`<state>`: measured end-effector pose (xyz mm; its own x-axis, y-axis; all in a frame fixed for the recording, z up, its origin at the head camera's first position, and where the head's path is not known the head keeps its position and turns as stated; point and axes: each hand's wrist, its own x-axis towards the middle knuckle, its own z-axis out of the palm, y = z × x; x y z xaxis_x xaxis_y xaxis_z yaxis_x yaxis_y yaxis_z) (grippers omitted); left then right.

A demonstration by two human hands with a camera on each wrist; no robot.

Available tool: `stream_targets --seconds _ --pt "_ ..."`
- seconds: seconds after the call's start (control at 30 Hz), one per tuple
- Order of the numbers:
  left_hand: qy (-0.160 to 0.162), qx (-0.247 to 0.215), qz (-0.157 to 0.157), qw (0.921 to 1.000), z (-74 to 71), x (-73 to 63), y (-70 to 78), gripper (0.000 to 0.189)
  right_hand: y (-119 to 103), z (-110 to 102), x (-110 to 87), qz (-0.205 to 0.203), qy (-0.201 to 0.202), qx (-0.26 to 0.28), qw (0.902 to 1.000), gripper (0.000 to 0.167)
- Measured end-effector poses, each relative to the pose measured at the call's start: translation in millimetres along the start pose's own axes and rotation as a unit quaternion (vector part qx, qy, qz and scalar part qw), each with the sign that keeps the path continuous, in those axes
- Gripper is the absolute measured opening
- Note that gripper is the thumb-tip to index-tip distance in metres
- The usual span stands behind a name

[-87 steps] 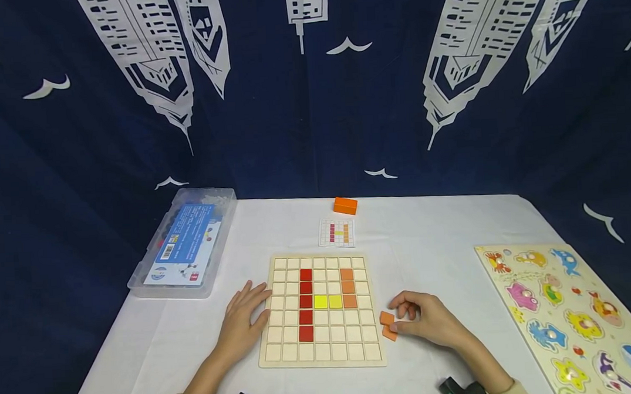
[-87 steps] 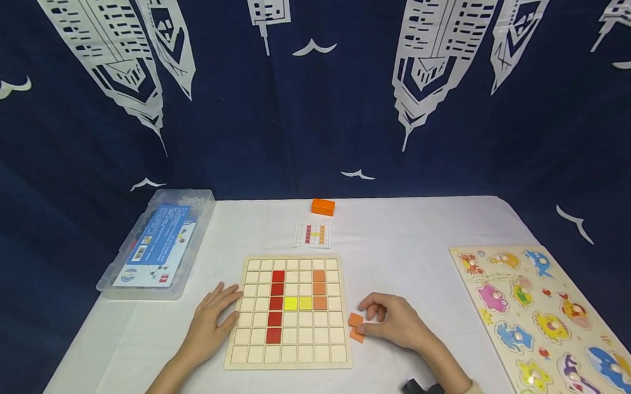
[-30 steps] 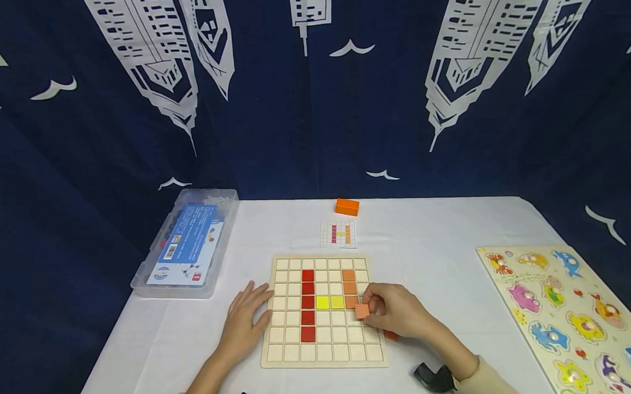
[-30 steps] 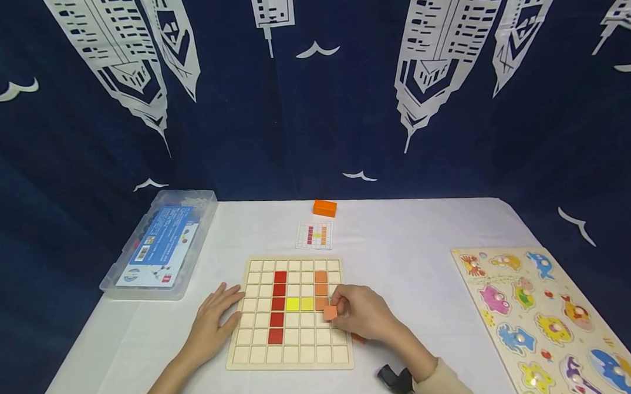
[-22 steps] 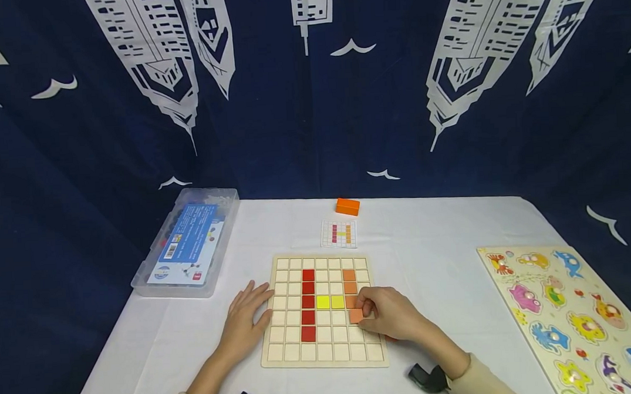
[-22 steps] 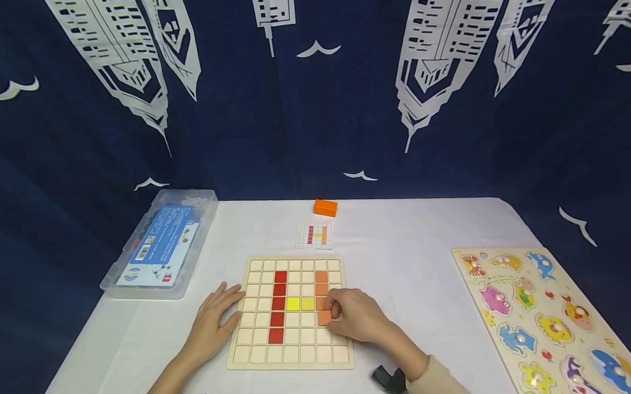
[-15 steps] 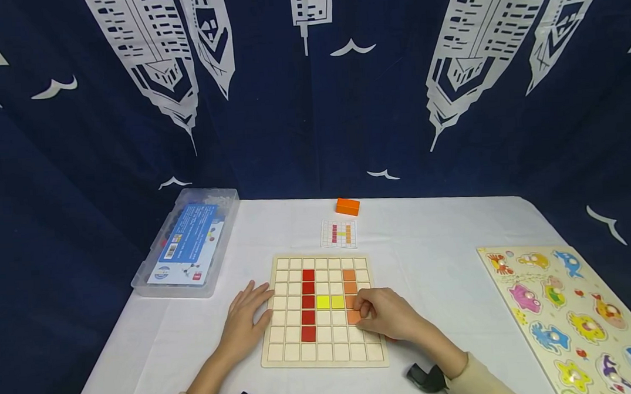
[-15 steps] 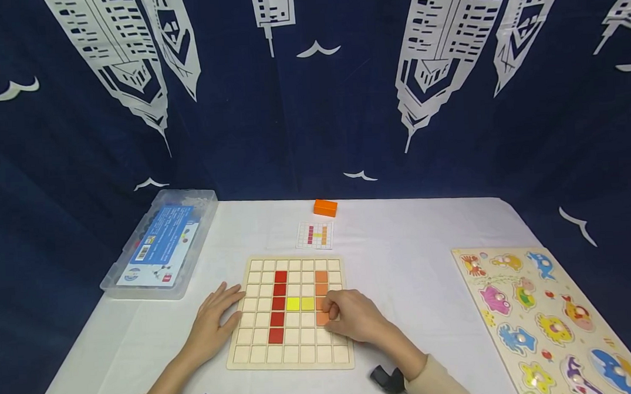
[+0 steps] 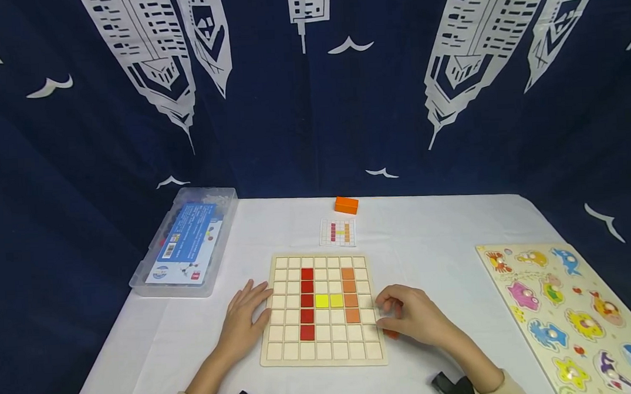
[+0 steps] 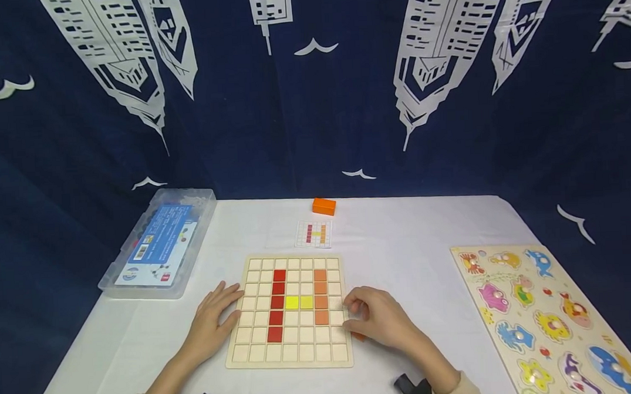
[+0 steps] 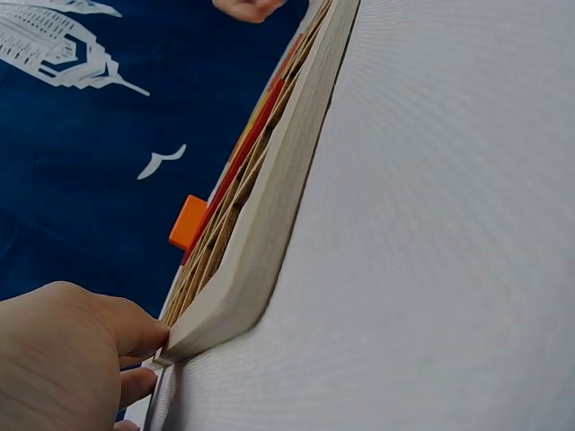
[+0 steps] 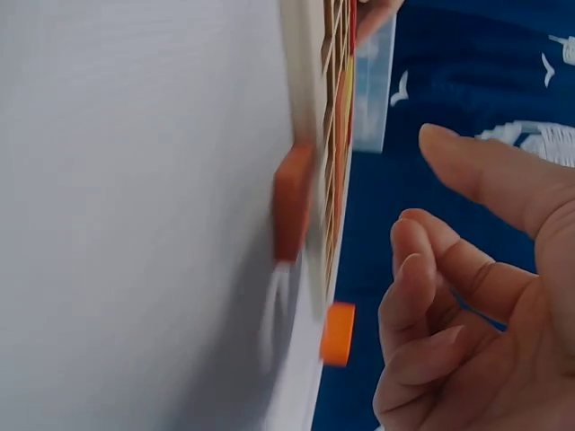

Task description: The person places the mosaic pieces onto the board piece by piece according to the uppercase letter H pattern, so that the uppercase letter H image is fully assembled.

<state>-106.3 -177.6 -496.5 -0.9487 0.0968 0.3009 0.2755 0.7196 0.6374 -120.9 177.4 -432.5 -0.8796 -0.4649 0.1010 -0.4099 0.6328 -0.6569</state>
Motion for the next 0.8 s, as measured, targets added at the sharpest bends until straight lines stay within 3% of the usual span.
stream_targets --seconds 0.3,0.8 --pt "0.005 -0.002 0.002 1.0000 1.5 0.5 -0.3 0.039 29.7 -7.5 -31.2 -0.016 0.057 0.032 0.9977 0.034" --pt "-0.007 -0.013 -0.011 0.9998 1.7 0.1 -0.9 0.037 43.7 10.3 -31.7 -0.025 0.018 0.058 0.9978 0.034"
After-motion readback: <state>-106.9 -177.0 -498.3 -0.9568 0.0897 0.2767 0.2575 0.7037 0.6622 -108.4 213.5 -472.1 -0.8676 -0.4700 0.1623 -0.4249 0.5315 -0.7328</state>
